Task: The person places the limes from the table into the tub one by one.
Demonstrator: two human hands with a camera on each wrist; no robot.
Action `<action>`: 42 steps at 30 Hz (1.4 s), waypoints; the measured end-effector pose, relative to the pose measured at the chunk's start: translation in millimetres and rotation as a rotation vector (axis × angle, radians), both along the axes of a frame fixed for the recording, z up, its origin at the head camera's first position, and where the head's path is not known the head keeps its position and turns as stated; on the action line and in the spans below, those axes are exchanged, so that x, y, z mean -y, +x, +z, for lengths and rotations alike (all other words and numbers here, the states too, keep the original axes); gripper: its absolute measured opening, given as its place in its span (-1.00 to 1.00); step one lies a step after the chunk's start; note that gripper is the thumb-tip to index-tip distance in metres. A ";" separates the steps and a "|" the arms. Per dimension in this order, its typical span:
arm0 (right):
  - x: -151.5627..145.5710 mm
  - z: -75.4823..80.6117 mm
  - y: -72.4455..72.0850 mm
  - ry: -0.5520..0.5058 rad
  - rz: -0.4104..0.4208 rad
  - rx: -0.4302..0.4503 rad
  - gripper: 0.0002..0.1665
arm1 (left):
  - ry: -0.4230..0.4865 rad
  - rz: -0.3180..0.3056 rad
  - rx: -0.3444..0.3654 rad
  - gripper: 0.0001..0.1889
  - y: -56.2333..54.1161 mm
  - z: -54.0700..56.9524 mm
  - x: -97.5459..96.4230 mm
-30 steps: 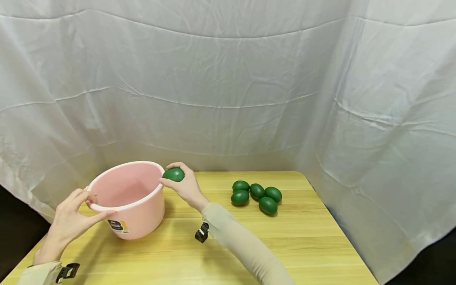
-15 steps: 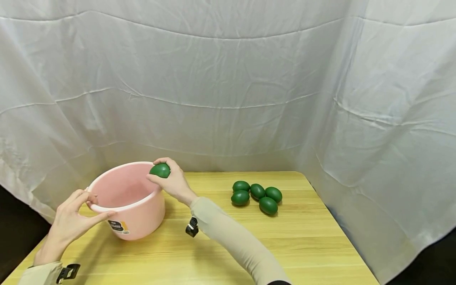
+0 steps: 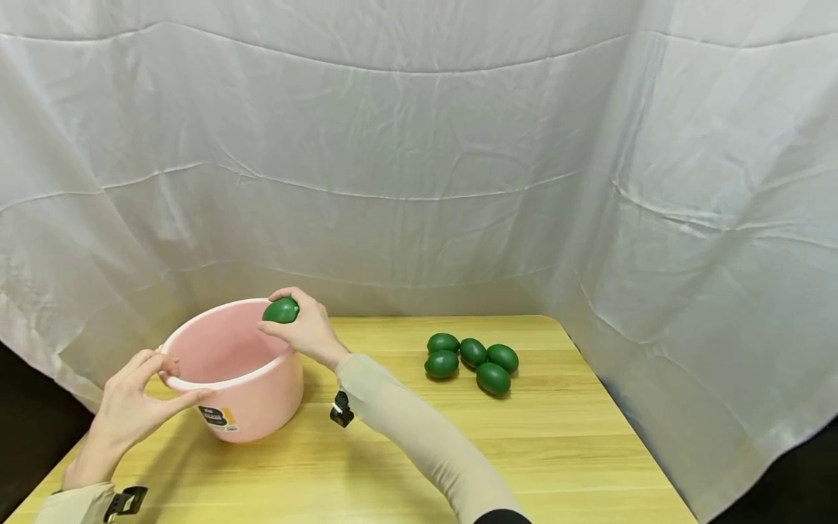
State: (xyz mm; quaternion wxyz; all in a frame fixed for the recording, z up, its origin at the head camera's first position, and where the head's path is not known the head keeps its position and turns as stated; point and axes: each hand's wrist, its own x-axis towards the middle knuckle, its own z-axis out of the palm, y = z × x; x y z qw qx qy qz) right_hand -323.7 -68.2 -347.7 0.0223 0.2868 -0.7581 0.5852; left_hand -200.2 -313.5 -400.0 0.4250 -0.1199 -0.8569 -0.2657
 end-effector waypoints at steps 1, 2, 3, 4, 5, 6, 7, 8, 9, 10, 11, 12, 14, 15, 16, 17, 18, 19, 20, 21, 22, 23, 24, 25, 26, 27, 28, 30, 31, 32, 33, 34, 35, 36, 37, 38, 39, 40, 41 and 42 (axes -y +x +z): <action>1.4 -0.2 -0.7 0.018 0.000 -0.012 -0.47 | -0.004 -0.002 -0.006 -0.41 -0.3 -0.3 0.1; 2.7 -0.6 -1.3 0.040 0.001 -0.024 -0.47 | -0.009 -0.004 -0.013 -0.41 -0.6 -0.7 0.2; 3.9 -1.0 -1.7 0.064 0.005 -0.038 -0.46 | -0.013 -0.005 -0.019 -0.40 -0.7 -1.1 0.1; 5.1 -1.4 -2.0 0.088 0.005 -0.051 -0.45 | -0.016 -0.006 -0.025 -0.40 -0.9 -1.4 0.1; 6.2 -2.0 -2.2 0.111 0.005 -0.064 -0.45 | -0.020 -0.008 -0.030 -0.40 -1.1 -1.7 0.0; 7.2 -2.5 -2.3 0.132 0.005 -0.077 -0.46 | -0.022 -0.010 -0.035 -0.40 -1.1 -2.1 0.0; 8.2 -2.7 -2.1 0.150 0.005 -0.087 -0.46 | -0.022 -0.010 -0.036 -0.40 -1.0 -2.3 0.0; 9.2 -3.0 -2.1 0.162 0.003 -0.099 -0.47 | -0.022 -0.009 -0.036 -0.40 -1.0 -2.4 -0.1; 10.1 -3.3 -2.1 0.170 0.001 -0.109 -0.48 | -0.022 -0.009 -0.035 -0.40 -1.0 -2.3 -0.2; 11.0 -3.5 -2.1 0.174 -0.002 -0.117 -0.49 | -0.020 -0.008 -0.033 -0.40 -1.1 -2.1 -0.2; 11.8 -3.6 -2.3 0.180 -0.006 -0.129 -0.50 | -0.021 -0.008 -0.033 -0.40 -1.1 -1.9 -0.4; 12.5 -3.5 -2.5 0.185 -0.010 -0.141 -0.51 | -0.021 -0.008 -0.032 -0.40 -1.1 -1.6 -0.5; 14.2 -3.5 -3.1 0.199 -0.015 -0.158 -0.51 | -0.019 -0.007 -0.027 -0.41 -1.2 -0.9 -0.6; 15.0 -3.4 -3.4 0.206 -0.017 -0.162 -0.52 | -0.019 -0.007 -0.027 -0.41 -1.3 -0.7 -0.5; 16.0 -3.1 -3.6 0.215 -0.019 -0.163 -0.52 | -0.016 -0.007 -0.023 -0.41 -1.1 -0.5 -0.5; 16.8 -2.9 -3.8 0.226 -0.020 -0.166 -0.51 | -0.017 -0.007 -0.022 -0.41 -1.0 -0.5 -0.4; 17.7 -2.7 -4.0 0.238 -0.021 -0.166 -0.51 | -0.014 -0.005 -0.019 -0.41 -0.9 -0.4 -0.2; 18.6 -2.7 -4.3 0.249 -0.024 -0.167 -0.50 | -0.012 -0.005 -0.016 -0.41 -0.9 -0.4 0.0; 19.5 -2.7 -4.6 0.261 -0.026 -0.170 -0.49 | -0.011 -0.006 -0.016 -0.41 -0.9 -0.5 0.2; 20.2 -2.6 -4.7 0.275 -0.028 -0.174 -0.49 | -0.010 -0.006 -0.013 -0.41 -0.9 -0.5 0.3; 21.0 -2.6 -4.8 0.285 -0.029 -0.179 -0.48 | -0.009 -0.007 -0.014 -0.41 -0.8 -0.7 0.5; 21.6 -2.6 -4.9 0.290 -0.029 -0.182 -0.47 | -0.011 -0.008 -0.019 -0.41 -1.1 -0.9 0.8; 22.3 -2.8 -5.1 0.293 -0.031 -0.183 -0.47 | -0.014 -0.008 -0.024 -0.41 -1.2 -1.1 0.8; 22.8 -3.0 -5.2 0.295 -0.031 -0.182 -0.47 | -0.017 -0.009 -0.028 -0.41 -1.2 -1.3 0.9; 23.2 -3.1 -5.2 0.288 -0.027 -0.175 -0.48 | -0.020 -0.009 -0.032 -0.41 -1.2 -1.5 1.1; 23.6 -3.2 -5.2 0.280 -0.023 -0.169 -0.49 | -0.021 -0.009 -0.035 -0.41 -1.2 -1.7 1.3; 23.9 -3.4 -5.4 0.260 -0.012 -0.158 -0.51 | -0.023 -0.009 -0.038 -0.40 -1.2 -1.9 1.4; 23.9 -3.6 -5.9 0.229 0.004 -0.144 -0.53 | -0.020 -0.008 -0.035 -0.40 -1.2 -2.0 1.4; 23.6 -3.4 -6.0 0.211 0.015 -0.137 -0.54 | -0.017 -0.007 -0.032 -0.41 -1.3 -1.9 1.4; 23.6 -3.5 -6.3 0.192 0.024 -0.130 -0.55 | -0.014 -0.006 -0.029 -0.41 -1.4 -1.9 1.6; 23.3 -3.3 -6.4 0.179 0.031 -0.129 -0.56 | -0.012 -0.005 -0.026 -0.41 -1.5 -1.7 1.7; 23.1 -3.2 -6.4 0.164 0.037 -0.123 -0.57 | -0.012 -0.005 -0.024 -0.41 -1.6 -1.6 1.8; 22.8 -3.0 -6.4 0.160 0.037 -0.124 -0.58 | -0.011 -0.007 -0.026 -0.41 -1.8 -1.4 2.1; 22.4 -2.7 -6.0 0.153 0.036 -0.120 -0.60 | -0.014 -0.008 -0.030 -0.41 -2.0 -1.5 2.1; 21.9 -2.7 -5.7 0.147 0.036 -0.115 -0.61 | -0.014 -0.009 -0.031 -0.41 -2.0 -1.6 2.0; 21.6 -3.0 -5.6 0.139 0.035 -0.110 -0.63 | -0.016 -0.011 -0.036 -0.41 -2.1 -1.7 2.0; 20.9 -3.0 -5.1 0.133 0.035 -0.106 -0.65 | -0.018 -0.014 -0.040 -0.41 -2.2 -1.8 2.0; 20.5 -3.2 -4.8 0.128 0.034 -0.102 -0.66 | -0.021 -0.015 -0.044 -0.42 -2.2 -2.0 2.1; 20.0 -3.5 -4.4 0.124 0.034 -0.100 -0.67 | -0.024 -0.016 -0.048 -0.42 -2.3 -2.1 2.1; 19.5 -3.7 -4.1 0.118 0.033 -0.097 -0.68 | -0.025 -0.016 -0.049 -0.42 -2.2 -2.2 2.0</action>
